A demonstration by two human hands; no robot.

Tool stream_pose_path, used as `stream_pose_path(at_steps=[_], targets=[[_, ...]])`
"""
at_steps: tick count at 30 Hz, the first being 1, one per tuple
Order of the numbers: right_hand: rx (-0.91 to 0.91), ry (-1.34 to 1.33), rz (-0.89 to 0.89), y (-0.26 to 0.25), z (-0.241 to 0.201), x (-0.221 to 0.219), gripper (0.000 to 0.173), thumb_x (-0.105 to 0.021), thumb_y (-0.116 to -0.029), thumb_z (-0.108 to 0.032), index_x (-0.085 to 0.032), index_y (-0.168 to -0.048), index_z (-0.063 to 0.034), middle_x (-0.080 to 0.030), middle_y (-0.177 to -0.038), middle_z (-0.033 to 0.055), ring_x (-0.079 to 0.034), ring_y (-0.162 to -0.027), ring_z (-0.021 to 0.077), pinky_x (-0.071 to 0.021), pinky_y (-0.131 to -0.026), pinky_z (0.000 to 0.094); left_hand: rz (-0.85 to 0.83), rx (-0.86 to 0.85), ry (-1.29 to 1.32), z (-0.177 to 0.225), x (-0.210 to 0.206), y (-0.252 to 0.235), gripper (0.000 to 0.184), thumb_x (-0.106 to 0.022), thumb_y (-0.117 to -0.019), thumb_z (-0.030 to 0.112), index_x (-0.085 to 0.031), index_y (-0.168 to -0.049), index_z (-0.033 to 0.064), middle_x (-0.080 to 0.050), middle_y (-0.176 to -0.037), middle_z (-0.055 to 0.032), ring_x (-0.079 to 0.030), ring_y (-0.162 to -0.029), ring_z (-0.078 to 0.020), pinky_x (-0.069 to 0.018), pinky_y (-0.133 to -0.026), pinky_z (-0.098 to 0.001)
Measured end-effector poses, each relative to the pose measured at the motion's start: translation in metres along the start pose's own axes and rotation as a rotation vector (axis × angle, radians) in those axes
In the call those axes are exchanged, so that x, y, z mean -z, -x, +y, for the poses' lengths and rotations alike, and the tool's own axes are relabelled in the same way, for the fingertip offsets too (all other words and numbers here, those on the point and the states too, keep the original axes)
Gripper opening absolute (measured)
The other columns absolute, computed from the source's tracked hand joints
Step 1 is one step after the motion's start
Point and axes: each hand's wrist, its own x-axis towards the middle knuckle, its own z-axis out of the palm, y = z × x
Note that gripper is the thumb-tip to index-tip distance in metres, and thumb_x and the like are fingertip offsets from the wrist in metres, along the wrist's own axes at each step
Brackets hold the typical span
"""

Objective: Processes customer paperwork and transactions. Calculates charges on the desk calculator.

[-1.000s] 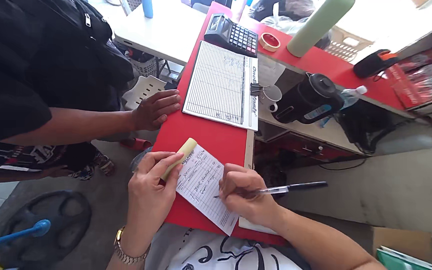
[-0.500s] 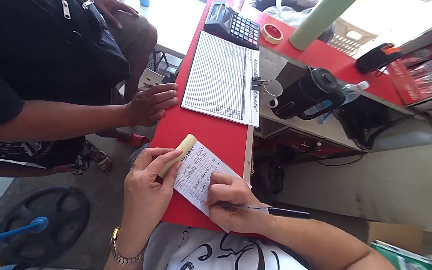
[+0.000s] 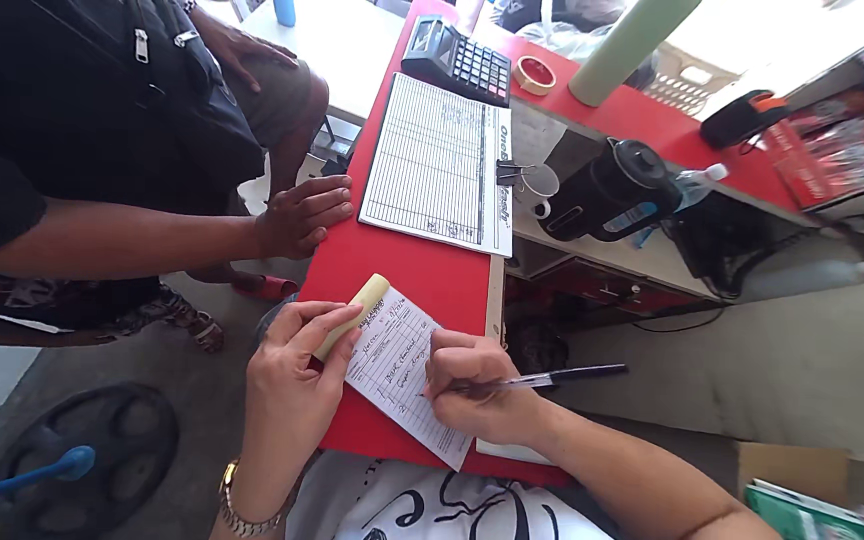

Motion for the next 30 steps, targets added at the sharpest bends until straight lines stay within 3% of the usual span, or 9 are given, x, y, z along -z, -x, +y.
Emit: stream_pose_path(at_steps=[12, 30], targets=[[0.04, 0.17, 0.012, 0.0039, 0.0032, -0.0066, 0.009, -0.063, -0.0825, 0.002, -0.059, -0.075, 0.0006, -0.051, -0.076, 0.0072, -0.05, -0.073, 0.0078, -0.0397, -0.061, 0.0164, 0.002, -0.014, -0.002, 0.0013, 0.0, -0.0011, 0.024, -0.069, -0.0959, 0.034, -0.079, -0.111, 0.0186, -0.069, -0.115, -0.0003, -0.064, -0.106, -0.0038, -0.0524, -0.087, -0.018], [0.068, 0.178, 0.023, 0.0035, 0.0036, -0.0051, 0.014, -0.061, -0.083, 0.004, -0.056, -0.071, 0.0004, -0.05, -0.073, 0.0071, -0.05, -0.071, 0.0087, -0.0387, -0.061, 0.018, 0.008, -0.026, 0.01, 0.0013, 0.0, -0.0013, 0.023, -0.069, -0.0951, 0.032, -0.079, -0.111, 0.0196, -0.069, -0.115, 0.0002, -0.063, -0.108, -0.0045, -0.052, -0.089, -0.0183]])
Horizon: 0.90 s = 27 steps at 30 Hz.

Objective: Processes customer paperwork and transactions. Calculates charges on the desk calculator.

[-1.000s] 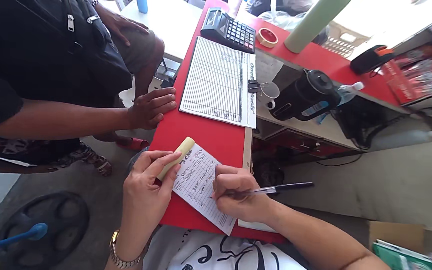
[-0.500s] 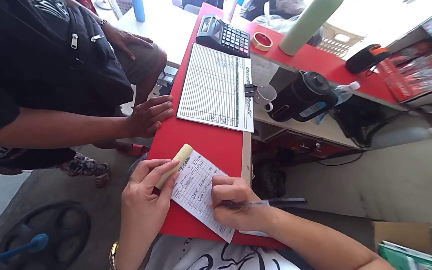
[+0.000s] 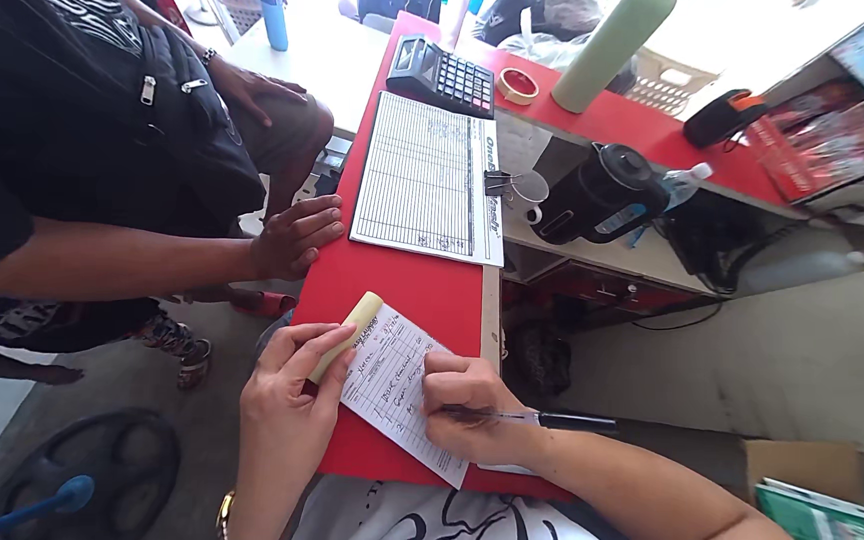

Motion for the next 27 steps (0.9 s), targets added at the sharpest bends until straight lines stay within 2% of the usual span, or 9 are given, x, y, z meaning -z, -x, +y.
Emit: stream_pose_path(at_steps=[20, 24, 27], targets=[[-0.038, 0.063, 0.052, 0.0005, -0.0034, -0.0021, 0.015, -0.059, -0.0838, 0.004, -0.055, -0.07, -0.0003, -0.049, -0.074, 0.0065, -0.049, -0.071, 0.0084, -0.038, -0.06, 0.0176, -0.01, 0.003, -0.01, -0.0003, 0.0008, -0.0002, 0.023, -0.069, -0.0958, 0.033, -0.079, -0.111, 0.0189, -0.069, -0.115, -0.0006, -0.063, -0.106, -0.0033, -0.0521, -0.087, -0.0168], [-0.065, 0.004, 0.065, -0.0002, -0.0013, 0.0001, 0.013, -0.059, -0.0854, 0.003, -0.056, -0.073, 0.0003, -0.051, -0.076, 0.0061, -0.051, -0.071, 0.0064, -0.0409, -0.06, 0.0159, -0.01, 0.008, -0.009, -0.0007, 0.0009, 0.0, 0.024, -0.07, -0.0956, 0.034, -0.079, -0.112, 0.0193, -0.069, -0.116, -0.0003, -0.063, -0.106, -0.0028, -0.0523, -0.086, -0.016], [-0.057, 0.008, 0.064, 0.0003, -0.0014, -0.0006, 0.014, -0.06, -0.0839, 0.003, -0.056, -0.071, 0.0002, -0.051, -0.075, 0.0063, -0.05, -0.072, 0.0073, -0.0391, -0.061, 0.0168, -0.012, 0.003, -0.012, -0.0009, 0.0006, 0.0, 0.024, -0.069, -0.0958, 0.034, -0.079, -0.112, 0.0191, -0.069, -0.115, -0.001, -0.064, -0.107, -0.0036, -0.0521, -0.087, -0.0168]])
